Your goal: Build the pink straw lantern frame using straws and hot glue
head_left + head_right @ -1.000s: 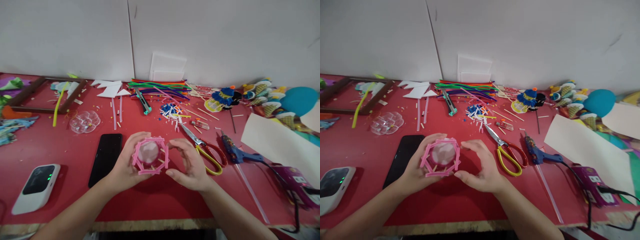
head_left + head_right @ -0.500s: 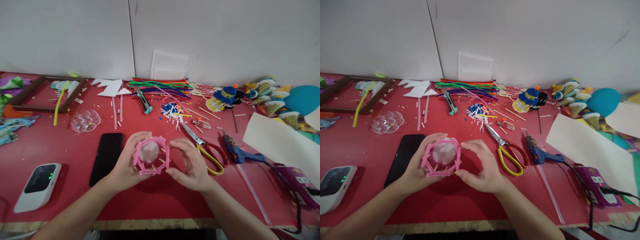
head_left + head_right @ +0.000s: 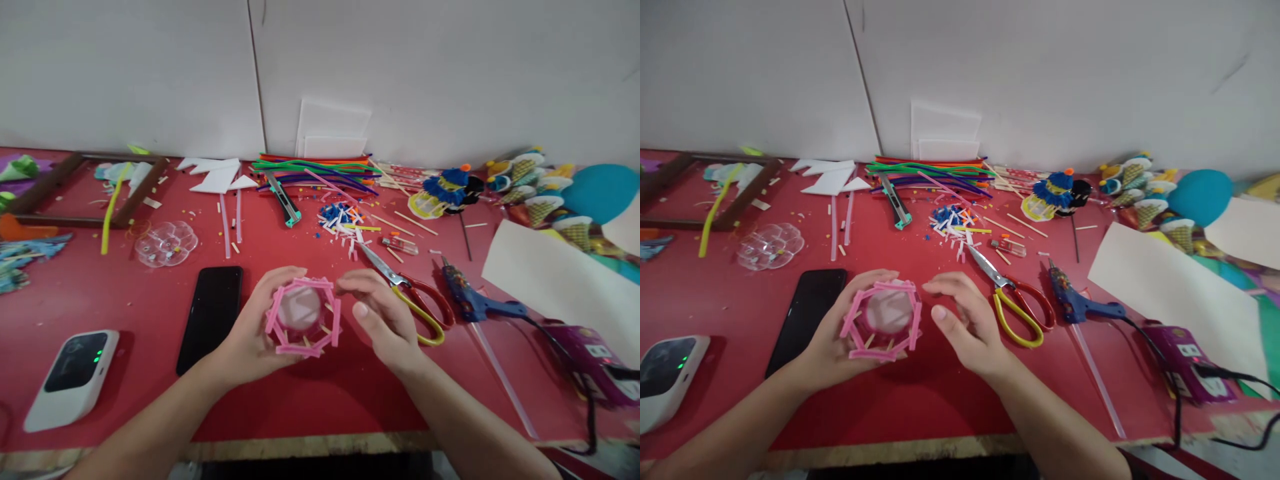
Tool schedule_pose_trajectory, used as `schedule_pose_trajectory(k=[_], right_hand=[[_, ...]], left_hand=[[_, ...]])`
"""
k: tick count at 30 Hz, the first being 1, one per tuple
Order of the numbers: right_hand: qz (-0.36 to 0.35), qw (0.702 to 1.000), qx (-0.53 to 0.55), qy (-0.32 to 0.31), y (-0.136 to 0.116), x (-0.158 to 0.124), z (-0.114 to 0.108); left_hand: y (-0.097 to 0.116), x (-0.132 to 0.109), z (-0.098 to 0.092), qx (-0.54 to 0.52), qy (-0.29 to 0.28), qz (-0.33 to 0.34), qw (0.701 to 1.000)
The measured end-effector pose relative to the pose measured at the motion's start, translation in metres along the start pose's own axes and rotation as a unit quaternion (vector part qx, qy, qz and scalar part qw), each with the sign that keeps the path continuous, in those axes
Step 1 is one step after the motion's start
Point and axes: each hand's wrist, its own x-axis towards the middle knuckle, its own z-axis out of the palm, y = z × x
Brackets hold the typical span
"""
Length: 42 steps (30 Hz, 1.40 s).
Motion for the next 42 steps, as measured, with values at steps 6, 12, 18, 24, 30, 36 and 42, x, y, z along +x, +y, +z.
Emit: schedule_pose_trajectory(k=[6, 12, 18, 24, 30, 36, 42], right_hand=[[0.091, 0.992, 0.085, 0.022, 0.001, 0.007, 0.003], [0.094, 0.984, 0.150, 0.010, 0.002, 0.006, 0.003], [0.064, 0.994, 0.085, 0.025, -0.003, 0.009, -0.001], [0.036, 0.999, -0.015, 0.013, -0.006, 0.007, -0.002], [-0.046, 0.987, -0.150, 0.042, -0.011, 0.007, -0.001], [-0.171, 0.957, -0.231, 0.041, -0.012, 0.011, -0.001], [-0.207, 0.943, -0.258, 0.045, -0.012, 0.012, -0.001]], left_hand=[[0.001, 0.002, 0.000, 0.011, -0.066, 0.015, 0.998], [0.001, 0.003, 0.000, 0.027, -0.086, 0.021, 0.996], [0.000, 0.005, -0.002, 0.087, -0.049, 0.059, 0.993], [-0.001, 0.004, -0.001, 0.239, -0.039, 0.109, 0.964], [0.003, 0.005, 0.001, 0.308, -0.044, 0.165, 0.936], [0.003, 0.006, 0.001, 0.345, -0.044, 0.194, 0.917], [0.001, 0.005, -0.001, 0.349, -0.054, 0.204, 0.913]])
